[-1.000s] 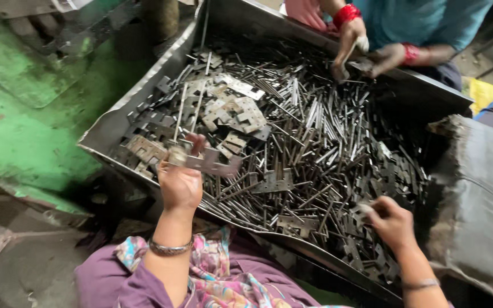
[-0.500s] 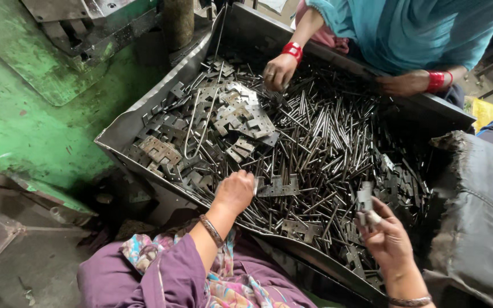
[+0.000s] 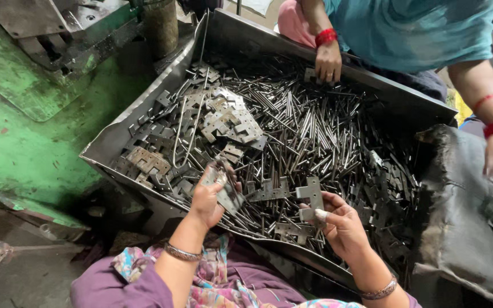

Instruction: The person picks up and sorts metal pieces and rods from a large bin by hand, occasionally setting them on a nearby padded surface.

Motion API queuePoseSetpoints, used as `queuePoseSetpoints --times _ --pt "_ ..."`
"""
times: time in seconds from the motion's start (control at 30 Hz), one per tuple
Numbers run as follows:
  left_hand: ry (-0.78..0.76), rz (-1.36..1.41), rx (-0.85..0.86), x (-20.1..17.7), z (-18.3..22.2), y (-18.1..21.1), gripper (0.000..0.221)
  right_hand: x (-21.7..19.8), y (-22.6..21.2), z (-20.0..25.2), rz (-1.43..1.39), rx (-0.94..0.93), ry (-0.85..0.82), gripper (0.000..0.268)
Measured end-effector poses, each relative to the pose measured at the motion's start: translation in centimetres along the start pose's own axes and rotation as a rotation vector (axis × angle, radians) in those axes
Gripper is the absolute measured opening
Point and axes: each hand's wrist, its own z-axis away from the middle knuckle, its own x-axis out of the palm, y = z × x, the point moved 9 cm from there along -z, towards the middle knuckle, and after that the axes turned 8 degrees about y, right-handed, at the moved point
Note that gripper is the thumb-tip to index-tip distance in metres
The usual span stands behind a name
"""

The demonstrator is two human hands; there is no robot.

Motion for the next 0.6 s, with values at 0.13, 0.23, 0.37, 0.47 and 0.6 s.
queuePoseSetpoints --times 0.13,0.23,0.37,0.47,0.6 --pt "0.083 0.326 -0.145 -0.1 0.4 -3.2 0.025 2.5 -0.3 0.5 0.061 -0.104 -0.089 0.051" --pt "-0.008 0.213 -0.090 1.2 0.9 -4.3 0.020 4.5 -1.5 1.5 0.236 -0.298 -0.116 0.049" --pt "0.184 0.298 -0.296 0.8 3.2 -10.0 0.027 7.5 -0.6 4.4 0.798 -0.583 -0.103 0.053" --pt "0.106 0.286 -0.381 2.0 4.1 -12.3 0.039 12.3 0.0 9.7 1.097 -1.085 -0.389 0.069" --pt "0.151 -0.049 -0.420 1.8 6.0 -13.2 0.038 10.0 0.0 8.9 1.151 -1.044 -0.396 0.066"
